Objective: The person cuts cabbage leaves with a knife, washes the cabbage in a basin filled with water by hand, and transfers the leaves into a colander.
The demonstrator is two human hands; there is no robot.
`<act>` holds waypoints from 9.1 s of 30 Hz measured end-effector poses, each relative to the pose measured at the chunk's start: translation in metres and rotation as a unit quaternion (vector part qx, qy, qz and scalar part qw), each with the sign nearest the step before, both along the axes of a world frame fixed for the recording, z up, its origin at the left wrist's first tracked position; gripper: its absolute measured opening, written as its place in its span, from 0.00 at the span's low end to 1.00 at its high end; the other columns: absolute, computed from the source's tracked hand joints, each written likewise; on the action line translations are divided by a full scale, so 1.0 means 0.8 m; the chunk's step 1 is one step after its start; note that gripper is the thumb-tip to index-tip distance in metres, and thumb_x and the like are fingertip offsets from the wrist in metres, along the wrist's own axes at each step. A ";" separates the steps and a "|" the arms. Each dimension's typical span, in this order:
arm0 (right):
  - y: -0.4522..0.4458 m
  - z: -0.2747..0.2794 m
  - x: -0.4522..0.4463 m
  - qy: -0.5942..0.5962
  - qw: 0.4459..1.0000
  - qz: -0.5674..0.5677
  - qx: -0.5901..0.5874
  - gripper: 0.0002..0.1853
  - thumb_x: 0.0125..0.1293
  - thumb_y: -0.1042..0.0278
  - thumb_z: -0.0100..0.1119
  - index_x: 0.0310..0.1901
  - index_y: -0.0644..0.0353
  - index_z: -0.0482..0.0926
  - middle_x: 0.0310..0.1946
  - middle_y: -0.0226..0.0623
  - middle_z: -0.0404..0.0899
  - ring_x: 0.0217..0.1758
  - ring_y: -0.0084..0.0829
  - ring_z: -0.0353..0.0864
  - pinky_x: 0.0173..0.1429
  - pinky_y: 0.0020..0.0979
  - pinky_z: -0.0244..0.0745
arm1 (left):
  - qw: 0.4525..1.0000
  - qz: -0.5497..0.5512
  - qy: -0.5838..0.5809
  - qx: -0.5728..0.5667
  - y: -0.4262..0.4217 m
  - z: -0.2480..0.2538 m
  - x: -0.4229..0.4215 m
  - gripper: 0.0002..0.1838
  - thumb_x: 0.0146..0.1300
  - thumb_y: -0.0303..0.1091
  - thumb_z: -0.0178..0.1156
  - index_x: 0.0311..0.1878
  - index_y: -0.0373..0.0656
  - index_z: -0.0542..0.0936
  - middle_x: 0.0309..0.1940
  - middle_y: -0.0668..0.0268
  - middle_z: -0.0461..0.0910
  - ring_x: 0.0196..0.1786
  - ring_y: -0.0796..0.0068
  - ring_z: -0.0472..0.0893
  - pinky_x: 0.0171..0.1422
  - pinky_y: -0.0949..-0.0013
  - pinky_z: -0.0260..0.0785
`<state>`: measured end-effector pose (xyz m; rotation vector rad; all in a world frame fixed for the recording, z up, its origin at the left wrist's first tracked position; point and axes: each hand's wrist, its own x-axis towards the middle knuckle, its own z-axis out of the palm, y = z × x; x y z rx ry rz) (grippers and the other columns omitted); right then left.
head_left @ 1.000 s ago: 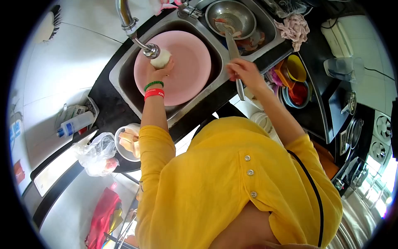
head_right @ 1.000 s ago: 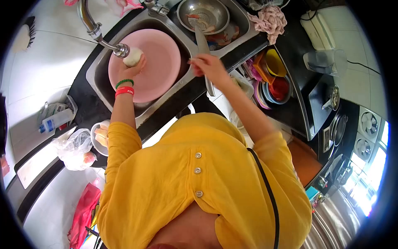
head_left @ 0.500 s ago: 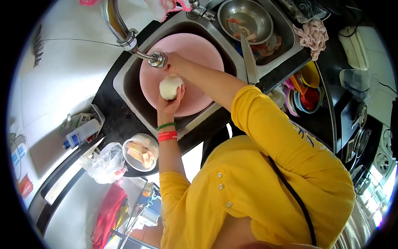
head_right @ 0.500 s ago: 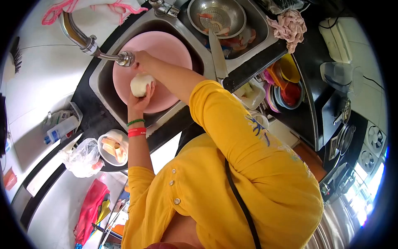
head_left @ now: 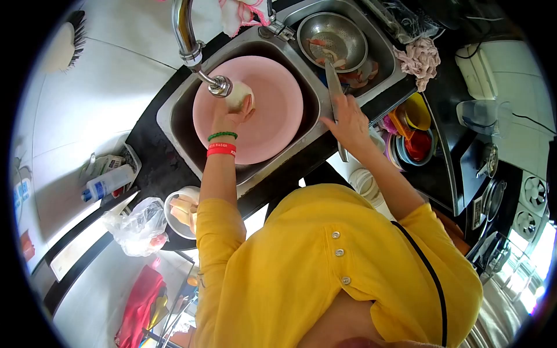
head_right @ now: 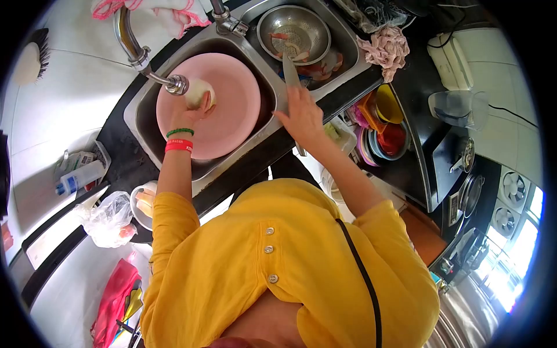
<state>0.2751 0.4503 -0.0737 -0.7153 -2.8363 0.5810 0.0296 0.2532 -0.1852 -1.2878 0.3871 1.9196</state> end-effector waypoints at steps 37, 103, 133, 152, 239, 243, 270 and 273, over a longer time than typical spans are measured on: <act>0.070 -0.074 -0.228 0.258 0.376 -0.173 -0.873 0.06 0.63 0.74 0.56 0.35 0.67 0.71 0.29 0.41 0.75 0.16 0.16 0.61 0.21 0.18 0.59 | 0.454 -0.257 0.687 -0.506 -0.007 0.005 0.070 0.44 0.36 0.41 0.75 0.57 0.38 0.63 0.52 0.48 0.67 0.54 0.51 0.69 0.58 0.53 0.63; -0.101 -0.056 -0.115 -0.163 0.931 0.327 -0.020 0.05 0.57 0.77 0.48 0.33 0.68 0.72 0.27 0.54 0.79 0.33 0.51 0.81 0.38 0.46 0.75 | 0.356 -0.291 0.702 -0.544 -0.039 -0.030 0.135 0.30 0.35 0.30 0.70 0.46 0.38 0.70 0.44 0.54 0.72 0.46 0.51 0.71 0.52 0.56 0.66; -0.100 -0.066 -0.123 -0.253 0.889 0.379 0.044 0.12 0.61 0.68 0.48 0.40 0.62 0.79 0.36 0.49 0.79 0.43 0.46 0.81 0.43 0.41 0.76 | 0.487 -0.256 0.634 -0.543 -0.050 -0.053 0.096 0.34 0.31 0.37 0.74 0.47 0.35 0.74 0.41 0.53 0.76 0.45 0.54 0.75 0.50 0.60 0.70; -0.118 -0.074 -0.127 -0.273 0.922 0.267 -0.064 0.10 0.59 0.72 0.46 0.39 0.66 0.75 0.36 0.53 0.79 0.42 0.50 0.80 0.45 0.45 0.74 | 0.614 -0.328 0.447 -0.562 -0.011 -0.012 0.068 0.33 0.58 0.57 0.53 0.49 0.32 0.75 0.46 0.45 0.78 0.49 0.46 0.77 0.56 0.57 0.68; -0.081 -0.044 -0.048 -0.156 0.959 0.213 -0.100 0.10 0.58 0.75 0.47 0.41 0.69 0.70 0.27 0.53 0.78 0.34 0.52 0.80 0.41 0.48 0.74 | 0.444 -0.332 0.655 -0.513 -0.051 -0.072 0.129 0.28 0.42 0.33 0.73 0.47 0.34 0.72 0.41 0.57 0.77 0.41 0.67 0.77 0.44 0.67 0.71; -0.079 -0.049 -0.057 -0.170 0.954 0.220 -0.110 0.08 0.56 0.77 0.47 0.37 0.69 0.73 0.29 0.54 0.79 0.36 0.52 0.80 0.42 0.47 0.75 | 0.428 -0.322 0.653 -0.536 -0.051 -0.072 0.131 0.26 0.37 0.29 0.69 0.44 0.35 0.73 0.38 0.55 0.75 0.40 0.60 0.75 0.45 0.63 0.69; -0.100 -0.052 -0.122 -0.327 0.888 0.221 -0.236 0.12 0.52 0.82 0.50 0.39 0.74 0.77 0.26 0.57 0.78 0.21 0.43 0.80 0.20 0.40 0.75 | 0.339 -0.347 0.697 -0.529 -0.034 -0.035 0.131 0.21 0.40 0.29 0.66 0.40 0.36 0.74 0.36 0.52 0.76 0.41 0.53 0.75 0.45 0.59 0.69; -0.102 -0.049 -0.119 -0.325 0.885 0.253 -0.216 0.10 0.52 0.82 0.47 0.35 0.76 0.76 0.26 0.59 0.77 0.20 0.45 0.80 0.20 0.39 0.75 | 0.372 -0.347 0.676 -0.534 -0.038 -0.040 0.126 0.22 0.40 0.32 0.68 0.41 0.35 0.75 0.36 0.52 0.77 0.40 0.53 0.76 0.44 0.59 0.70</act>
